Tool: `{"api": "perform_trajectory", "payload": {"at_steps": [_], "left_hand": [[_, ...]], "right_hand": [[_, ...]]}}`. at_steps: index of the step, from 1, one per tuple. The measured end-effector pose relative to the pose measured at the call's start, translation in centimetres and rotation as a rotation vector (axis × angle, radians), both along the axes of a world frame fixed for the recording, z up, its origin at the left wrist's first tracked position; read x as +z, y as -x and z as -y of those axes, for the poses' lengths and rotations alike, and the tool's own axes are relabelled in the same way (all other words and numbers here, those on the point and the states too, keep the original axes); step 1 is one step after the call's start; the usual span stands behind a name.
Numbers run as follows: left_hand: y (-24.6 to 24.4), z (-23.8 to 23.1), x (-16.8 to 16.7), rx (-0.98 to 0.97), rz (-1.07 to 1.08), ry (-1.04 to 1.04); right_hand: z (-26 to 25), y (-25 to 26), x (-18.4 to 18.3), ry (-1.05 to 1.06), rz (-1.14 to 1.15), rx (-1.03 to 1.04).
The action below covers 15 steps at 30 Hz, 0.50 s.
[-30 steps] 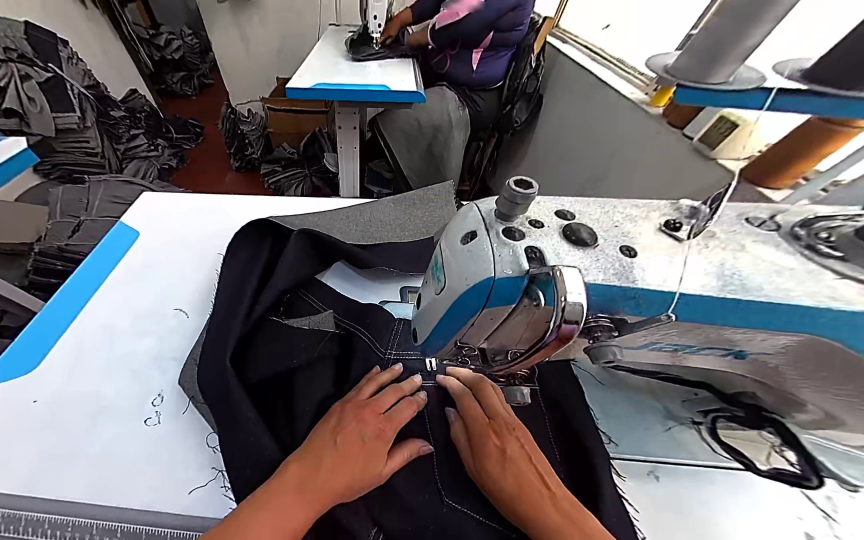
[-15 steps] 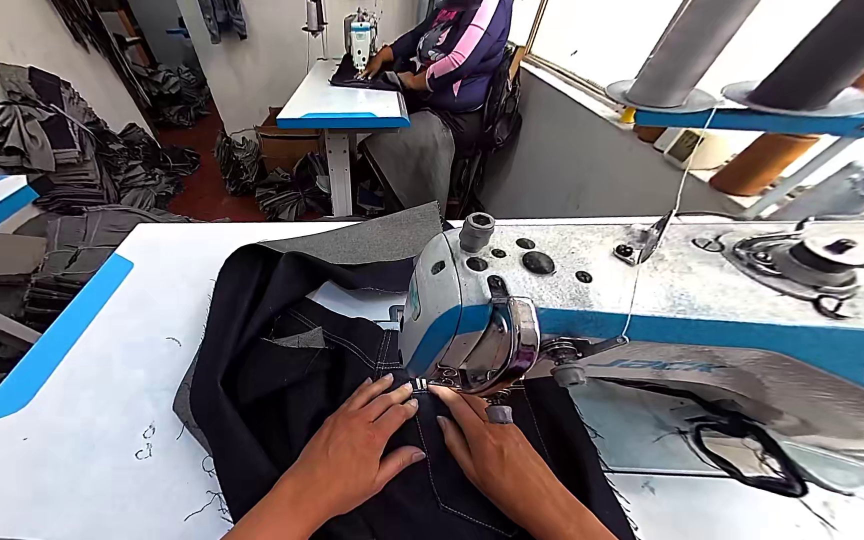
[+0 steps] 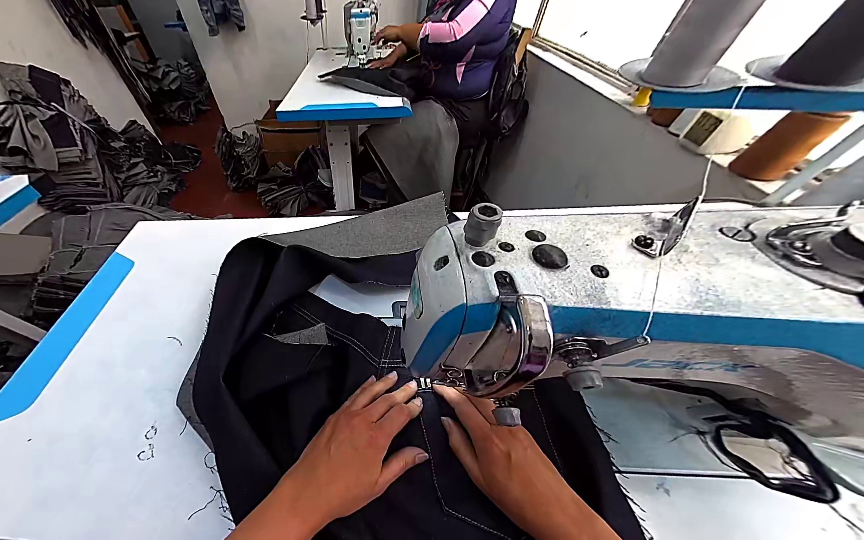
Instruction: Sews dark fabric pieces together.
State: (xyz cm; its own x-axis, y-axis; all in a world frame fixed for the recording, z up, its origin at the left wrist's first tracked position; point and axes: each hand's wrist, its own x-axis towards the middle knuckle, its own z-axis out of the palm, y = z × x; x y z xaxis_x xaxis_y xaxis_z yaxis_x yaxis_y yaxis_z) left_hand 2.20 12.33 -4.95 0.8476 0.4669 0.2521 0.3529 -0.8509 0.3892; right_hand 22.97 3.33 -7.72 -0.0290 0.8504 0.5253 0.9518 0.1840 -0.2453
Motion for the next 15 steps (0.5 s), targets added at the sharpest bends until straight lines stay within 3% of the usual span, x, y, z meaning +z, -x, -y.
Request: {"api": "perform_trajectory", "payload": {"at_steps": [15], "left_hand": [[0.20,-0.18,0.08,-0.021,-0.032,-0.014]], "right_hand": [[0.14,0.26,-0.12,0.012,0.021,-0.011]]}}
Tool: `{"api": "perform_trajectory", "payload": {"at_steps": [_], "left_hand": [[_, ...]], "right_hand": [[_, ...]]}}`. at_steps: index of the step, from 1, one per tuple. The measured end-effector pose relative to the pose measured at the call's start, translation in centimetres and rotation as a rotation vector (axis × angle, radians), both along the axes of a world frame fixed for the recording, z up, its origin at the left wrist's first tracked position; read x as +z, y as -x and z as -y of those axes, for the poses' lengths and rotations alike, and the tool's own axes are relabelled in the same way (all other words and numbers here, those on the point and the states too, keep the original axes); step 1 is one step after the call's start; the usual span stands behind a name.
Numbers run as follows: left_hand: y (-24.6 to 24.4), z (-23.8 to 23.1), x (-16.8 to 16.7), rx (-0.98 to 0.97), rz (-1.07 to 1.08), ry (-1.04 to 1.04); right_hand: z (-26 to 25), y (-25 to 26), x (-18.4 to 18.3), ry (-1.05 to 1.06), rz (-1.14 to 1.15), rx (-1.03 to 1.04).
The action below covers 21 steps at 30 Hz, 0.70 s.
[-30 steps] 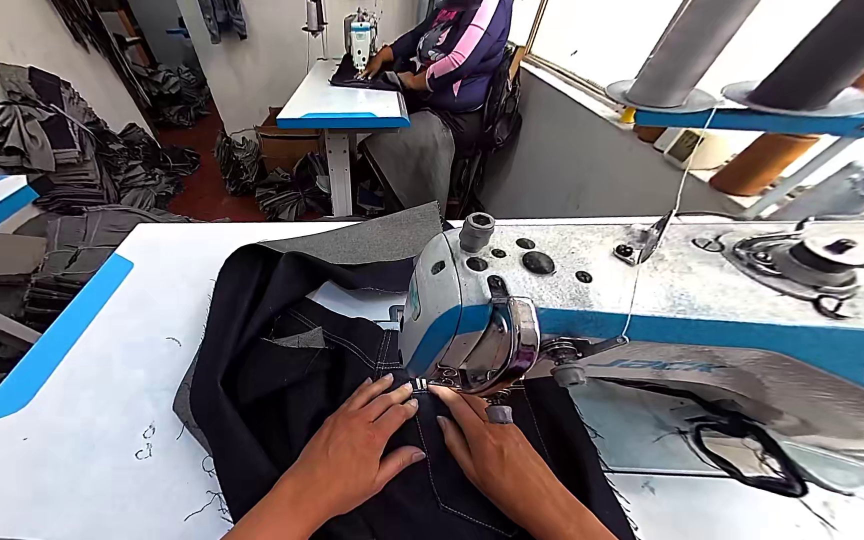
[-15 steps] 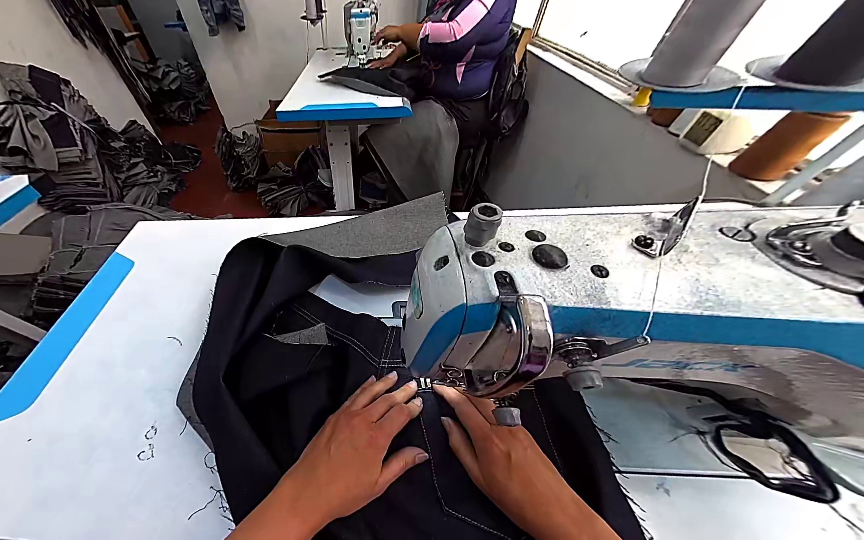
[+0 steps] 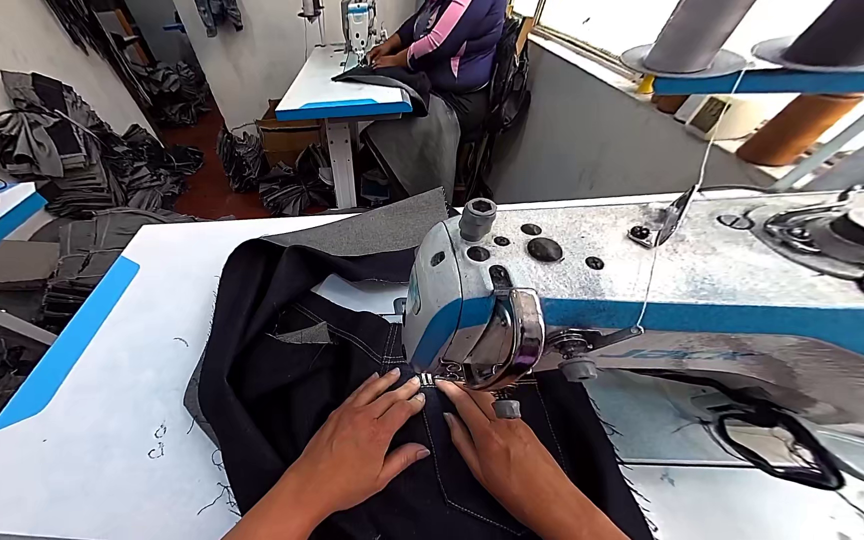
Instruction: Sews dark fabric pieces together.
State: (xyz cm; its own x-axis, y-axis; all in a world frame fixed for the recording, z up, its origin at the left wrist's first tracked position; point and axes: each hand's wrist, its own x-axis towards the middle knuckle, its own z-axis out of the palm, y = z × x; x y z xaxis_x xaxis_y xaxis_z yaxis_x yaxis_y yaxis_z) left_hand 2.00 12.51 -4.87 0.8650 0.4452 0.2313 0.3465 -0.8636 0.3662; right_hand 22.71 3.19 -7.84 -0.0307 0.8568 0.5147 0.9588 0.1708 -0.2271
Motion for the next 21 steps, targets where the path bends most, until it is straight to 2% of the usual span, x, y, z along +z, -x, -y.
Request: {"api": "perform_trajectory", "payload": {"at_steps": [21], "left_hand": [[0.18,-0.47,0.22,-0.007,-0.014,0.061]], "right_hand": [[-0.08,0.12,-0.06,-0.003,-0.016,0.003]]}}
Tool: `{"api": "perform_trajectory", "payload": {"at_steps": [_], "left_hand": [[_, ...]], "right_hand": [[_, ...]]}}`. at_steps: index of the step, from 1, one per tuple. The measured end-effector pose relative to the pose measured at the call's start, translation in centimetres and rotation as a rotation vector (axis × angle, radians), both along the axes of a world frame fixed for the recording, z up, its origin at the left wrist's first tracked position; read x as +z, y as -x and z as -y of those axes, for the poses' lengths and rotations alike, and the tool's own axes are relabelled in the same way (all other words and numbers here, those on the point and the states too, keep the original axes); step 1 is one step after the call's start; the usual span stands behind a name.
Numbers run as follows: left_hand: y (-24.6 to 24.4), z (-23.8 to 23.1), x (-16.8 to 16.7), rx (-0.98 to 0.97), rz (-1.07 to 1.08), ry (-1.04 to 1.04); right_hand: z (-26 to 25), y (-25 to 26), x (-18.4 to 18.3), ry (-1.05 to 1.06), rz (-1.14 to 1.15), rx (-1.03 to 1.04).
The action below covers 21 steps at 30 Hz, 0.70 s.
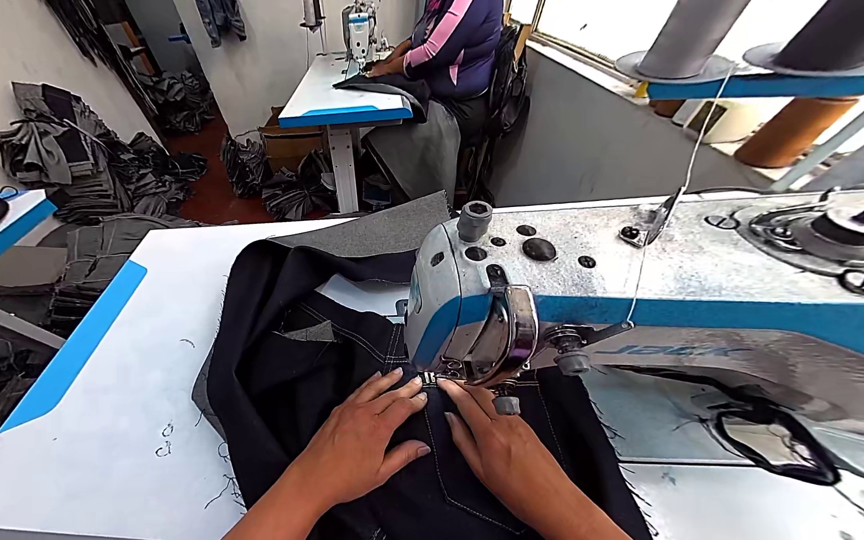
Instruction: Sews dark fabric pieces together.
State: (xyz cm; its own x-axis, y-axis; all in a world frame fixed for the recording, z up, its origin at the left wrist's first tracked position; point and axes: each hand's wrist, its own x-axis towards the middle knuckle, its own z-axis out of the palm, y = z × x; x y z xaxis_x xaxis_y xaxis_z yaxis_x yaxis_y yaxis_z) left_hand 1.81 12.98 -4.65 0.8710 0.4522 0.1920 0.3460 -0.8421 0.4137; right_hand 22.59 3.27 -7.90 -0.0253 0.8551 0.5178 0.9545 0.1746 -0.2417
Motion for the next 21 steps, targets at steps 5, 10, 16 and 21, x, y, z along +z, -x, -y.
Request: {"api": "perform_trajectory", "payload": {"at_steps": [5,10,16,21], "left_hand": [[-0.1,0.1,0.2,0.002,-0.015,0.004],[-0.5,1.3,0.0,0.043,-0.029,-0.046],[-0.4,0.5,0.1,0.023,-0.019,-0.031],[-0.4,0.2,0.2,0.001,-0.039,-0.003]], "right_hand": [[0.0,0.0,0.0,0.002,0.009,-0.006],[0.0,-0.7,0.0,0.027,0.006,0.020],[0.0,-0.5,0.3,0.021,0.023,0.007],[-0.2,-0.5,0.2,0.024,0.044,0.015]]}}
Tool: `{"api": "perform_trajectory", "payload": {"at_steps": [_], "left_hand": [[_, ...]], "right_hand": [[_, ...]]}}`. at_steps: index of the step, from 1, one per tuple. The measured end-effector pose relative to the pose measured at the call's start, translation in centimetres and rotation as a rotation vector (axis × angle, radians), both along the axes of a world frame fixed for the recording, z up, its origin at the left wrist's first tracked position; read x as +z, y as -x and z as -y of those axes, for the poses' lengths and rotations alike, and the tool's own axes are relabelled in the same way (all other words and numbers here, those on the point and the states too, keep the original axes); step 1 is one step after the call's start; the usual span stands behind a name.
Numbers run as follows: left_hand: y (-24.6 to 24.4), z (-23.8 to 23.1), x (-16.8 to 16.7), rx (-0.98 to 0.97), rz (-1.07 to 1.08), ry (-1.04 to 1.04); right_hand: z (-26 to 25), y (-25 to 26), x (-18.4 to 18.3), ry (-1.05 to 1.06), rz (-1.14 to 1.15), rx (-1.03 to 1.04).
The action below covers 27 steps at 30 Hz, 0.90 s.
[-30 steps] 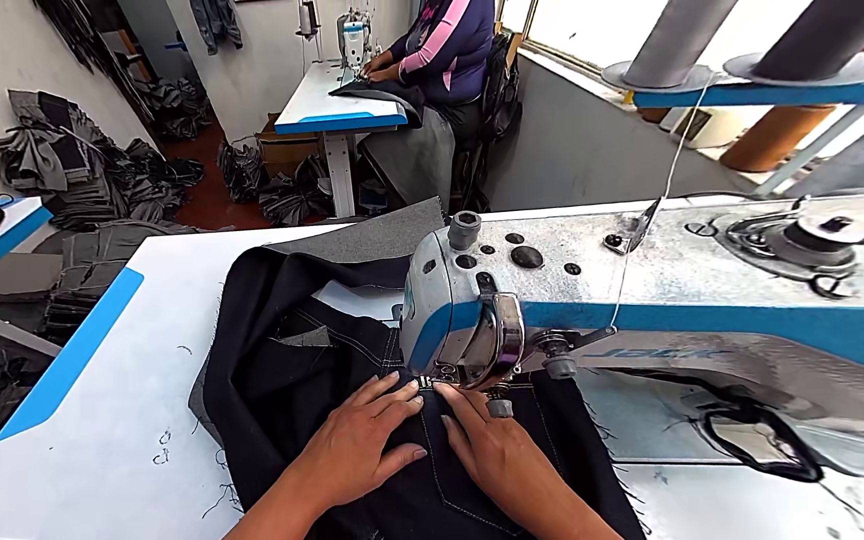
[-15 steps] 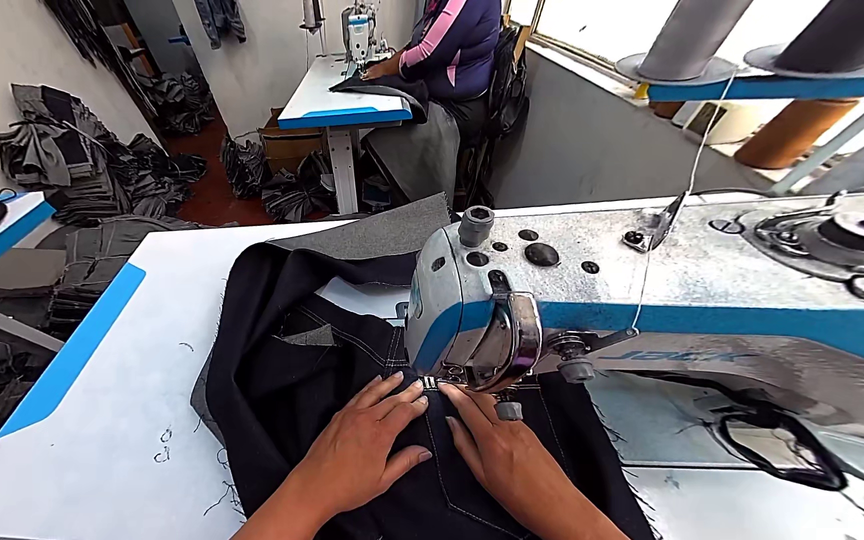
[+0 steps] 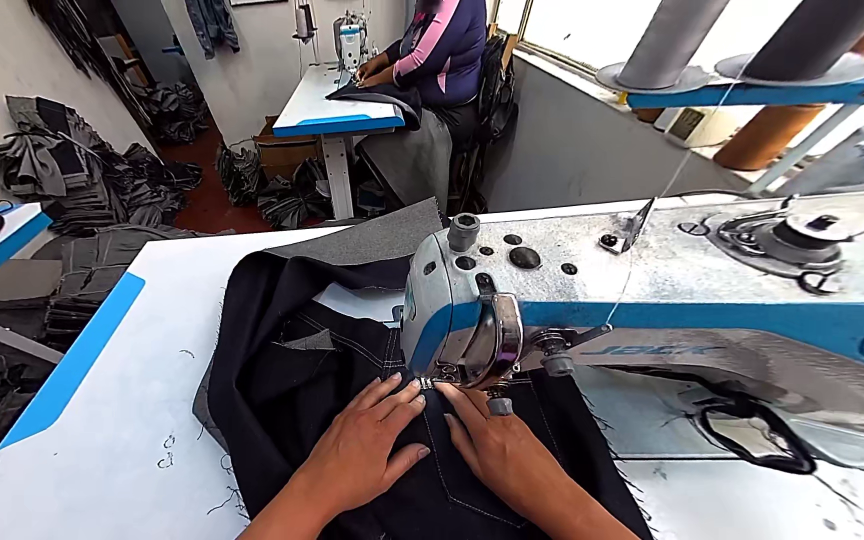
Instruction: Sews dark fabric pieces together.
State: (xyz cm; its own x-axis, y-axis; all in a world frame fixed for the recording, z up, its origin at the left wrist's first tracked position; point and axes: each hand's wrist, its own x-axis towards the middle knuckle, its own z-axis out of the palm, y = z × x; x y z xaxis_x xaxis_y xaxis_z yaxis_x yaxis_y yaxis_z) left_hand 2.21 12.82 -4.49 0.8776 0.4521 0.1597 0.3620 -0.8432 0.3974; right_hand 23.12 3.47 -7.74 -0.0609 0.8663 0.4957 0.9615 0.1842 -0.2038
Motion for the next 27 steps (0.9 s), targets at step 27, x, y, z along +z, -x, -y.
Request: {"api": "perform_trajectory", "payload": {"at_steps": [27], "left_hand": [[3.4,8.2,-1.5,-0.106,0.093,-0.144]], "right_hand": [[8.5,-1.0,-0.9,-0.030,-0.150,0.384]]}}
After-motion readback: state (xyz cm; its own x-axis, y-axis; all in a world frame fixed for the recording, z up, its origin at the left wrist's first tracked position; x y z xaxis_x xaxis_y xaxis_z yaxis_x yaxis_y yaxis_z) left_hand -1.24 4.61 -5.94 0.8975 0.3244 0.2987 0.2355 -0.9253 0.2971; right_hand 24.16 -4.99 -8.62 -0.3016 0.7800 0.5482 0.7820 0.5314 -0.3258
